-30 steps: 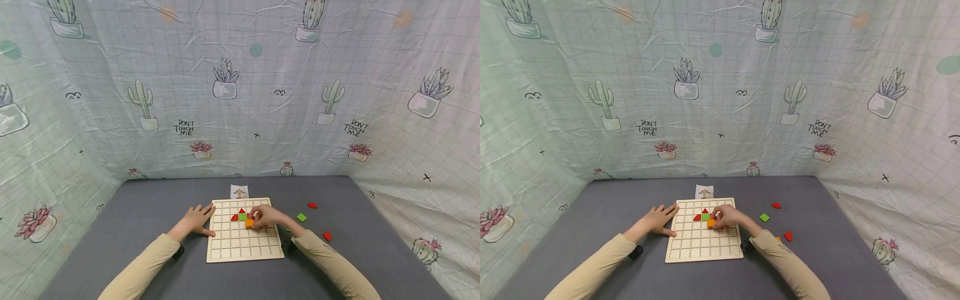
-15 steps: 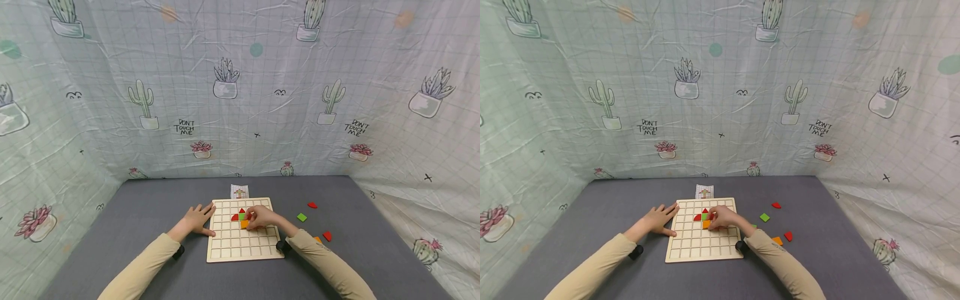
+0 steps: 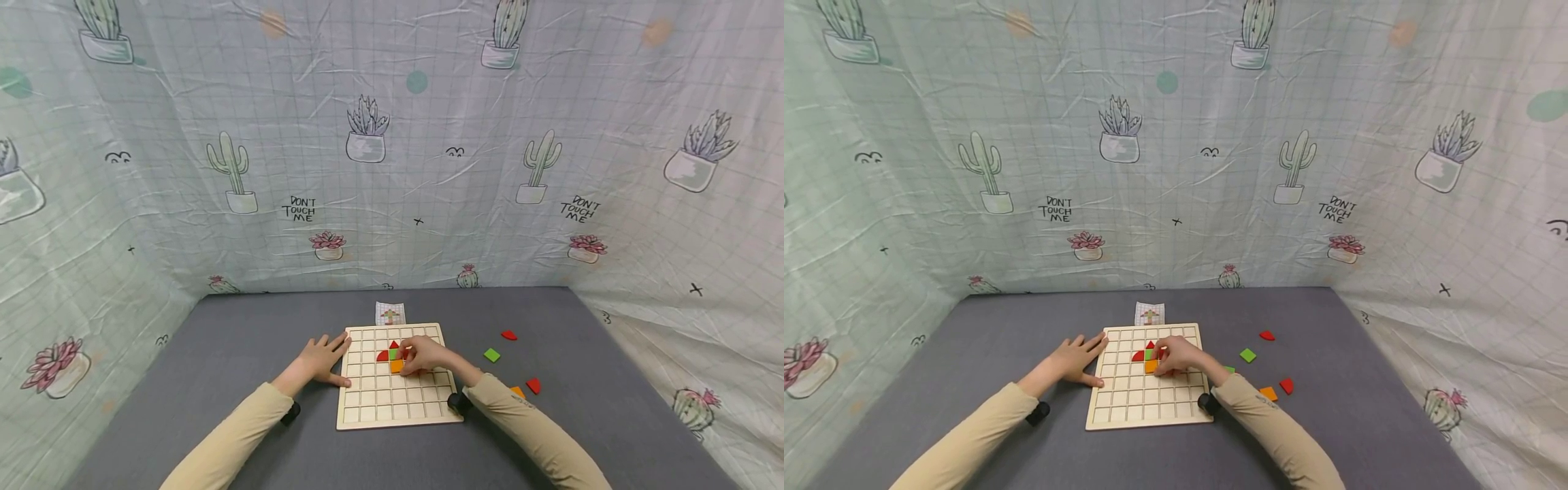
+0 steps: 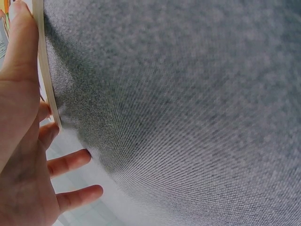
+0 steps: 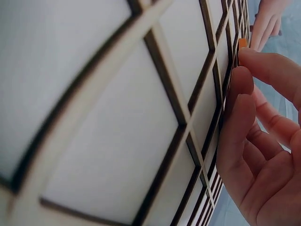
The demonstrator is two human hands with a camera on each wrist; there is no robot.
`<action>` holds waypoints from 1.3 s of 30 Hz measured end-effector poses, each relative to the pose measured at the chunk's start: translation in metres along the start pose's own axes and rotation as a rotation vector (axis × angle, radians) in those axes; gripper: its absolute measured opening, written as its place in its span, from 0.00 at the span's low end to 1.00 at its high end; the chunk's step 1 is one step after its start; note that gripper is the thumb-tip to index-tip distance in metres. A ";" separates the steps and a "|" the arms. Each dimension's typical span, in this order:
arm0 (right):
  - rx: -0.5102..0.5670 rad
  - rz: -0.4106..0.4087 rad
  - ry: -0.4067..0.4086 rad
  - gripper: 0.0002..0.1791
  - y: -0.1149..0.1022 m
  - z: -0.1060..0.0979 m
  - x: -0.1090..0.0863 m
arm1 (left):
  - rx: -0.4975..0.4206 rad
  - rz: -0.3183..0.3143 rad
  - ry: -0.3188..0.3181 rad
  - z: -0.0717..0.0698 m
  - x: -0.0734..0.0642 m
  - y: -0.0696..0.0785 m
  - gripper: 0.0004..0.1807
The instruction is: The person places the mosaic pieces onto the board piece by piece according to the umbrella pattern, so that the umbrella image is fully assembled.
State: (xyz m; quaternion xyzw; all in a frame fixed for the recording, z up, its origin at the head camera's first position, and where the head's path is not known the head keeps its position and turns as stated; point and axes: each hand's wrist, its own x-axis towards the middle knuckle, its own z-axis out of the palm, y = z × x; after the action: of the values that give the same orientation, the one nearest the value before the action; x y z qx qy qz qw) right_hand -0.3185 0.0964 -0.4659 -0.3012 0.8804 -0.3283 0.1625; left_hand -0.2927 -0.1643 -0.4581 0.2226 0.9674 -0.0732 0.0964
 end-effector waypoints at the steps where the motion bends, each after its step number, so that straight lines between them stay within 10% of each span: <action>1: 0.002 0.001 0.000 0.12 0.000 0.000 0.000 | -0.002 -0.001 0.000 0.000 0.000 0.000 0.52; 29: 0.106 0.038 -0.009 0.05 0.005 0.002 -0.002 | -0.015 0.001 0.007 -0.003 -0.006 0.001 0.51; 39: 0.135 0.054 -0.012 0.06 0.004 -0.002 -0.004 | -0.024 0.022 0.021 0.015 0.013 -0.012 0.57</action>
State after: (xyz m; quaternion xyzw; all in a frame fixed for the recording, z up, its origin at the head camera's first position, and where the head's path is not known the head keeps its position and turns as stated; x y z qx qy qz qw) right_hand -0.3181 0.1021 -0.4667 -0.2675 0.8632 -0.3804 0.1965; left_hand -0.3073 -0.1726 -0.4746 0.2328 0.9666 -0.0582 0.0896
